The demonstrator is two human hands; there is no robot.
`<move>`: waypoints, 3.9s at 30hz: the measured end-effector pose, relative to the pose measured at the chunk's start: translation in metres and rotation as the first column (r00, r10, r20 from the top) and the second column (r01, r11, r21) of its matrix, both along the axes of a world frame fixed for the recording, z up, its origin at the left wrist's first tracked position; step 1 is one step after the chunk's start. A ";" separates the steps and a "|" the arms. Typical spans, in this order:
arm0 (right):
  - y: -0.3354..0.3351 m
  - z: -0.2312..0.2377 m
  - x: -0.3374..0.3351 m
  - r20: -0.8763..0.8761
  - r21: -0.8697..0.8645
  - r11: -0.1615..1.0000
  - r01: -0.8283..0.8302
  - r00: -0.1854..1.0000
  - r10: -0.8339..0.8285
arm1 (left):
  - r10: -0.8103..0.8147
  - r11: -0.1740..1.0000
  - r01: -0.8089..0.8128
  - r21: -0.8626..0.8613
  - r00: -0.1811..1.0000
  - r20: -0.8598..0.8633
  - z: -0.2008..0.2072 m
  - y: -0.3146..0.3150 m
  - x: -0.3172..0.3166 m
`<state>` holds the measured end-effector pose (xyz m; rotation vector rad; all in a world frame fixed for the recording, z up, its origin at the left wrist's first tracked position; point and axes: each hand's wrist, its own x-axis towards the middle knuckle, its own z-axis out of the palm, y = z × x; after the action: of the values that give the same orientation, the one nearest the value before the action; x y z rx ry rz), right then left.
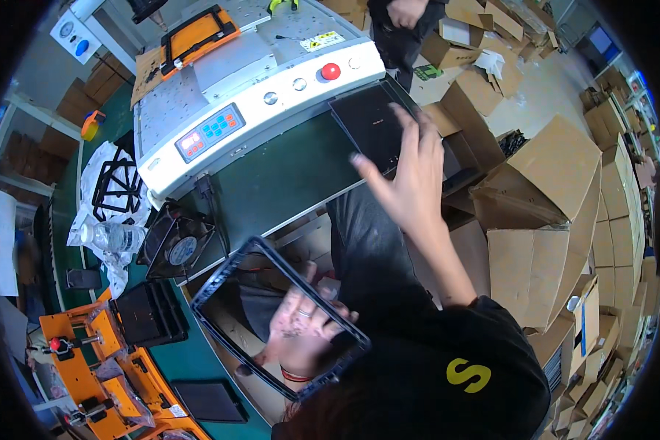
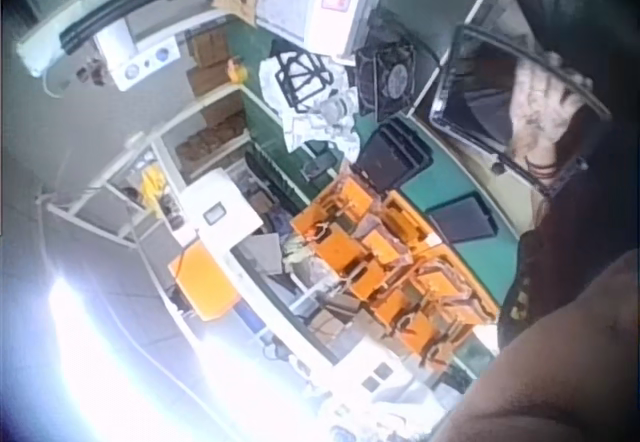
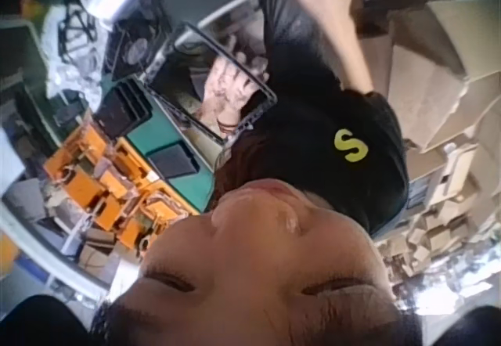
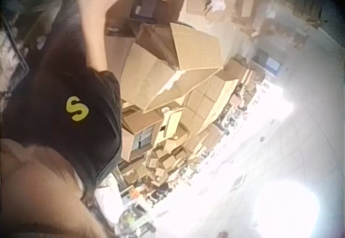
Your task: The person assembles black electronic devices by placing frames and mesh screens into a press machine. They apply a white substance from a tube onto the mesh screens and wipe the surfaces with a cloth. The person also cleans their hands with a liquid from a bottle during the process.
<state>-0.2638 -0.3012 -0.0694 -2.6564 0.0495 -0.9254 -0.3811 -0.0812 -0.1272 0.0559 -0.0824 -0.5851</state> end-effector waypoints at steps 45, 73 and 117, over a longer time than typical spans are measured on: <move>0.094 0.001 -0.064 0.069 0.598 0.425 -0.679 0.572 0.817 | 0.391 0.775 -0.553 0.307 0.801 0.454 0.005 0.014 0.057; 0.091 0.030 -0.083 -0.294 0.185 0.739 -0.648 0.681 0.670 | 0.423 0.876 -0.469 0.115 0.860 0.286 0.009 -0.001 0.043; 0.377 -0.060 -0.128 0.088 0.893 -0.223 -0.391 -0.334 0.938 | 0.880 -0.475 -0.589 0.654 -0.330 0.343 0.010 0.299 -0.182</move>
<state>-0.3913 0.0762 -0.1293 -1.2196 -1.0957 0.8081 -0.5626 0.2182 -0.1175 0.7022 0.6851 1.3483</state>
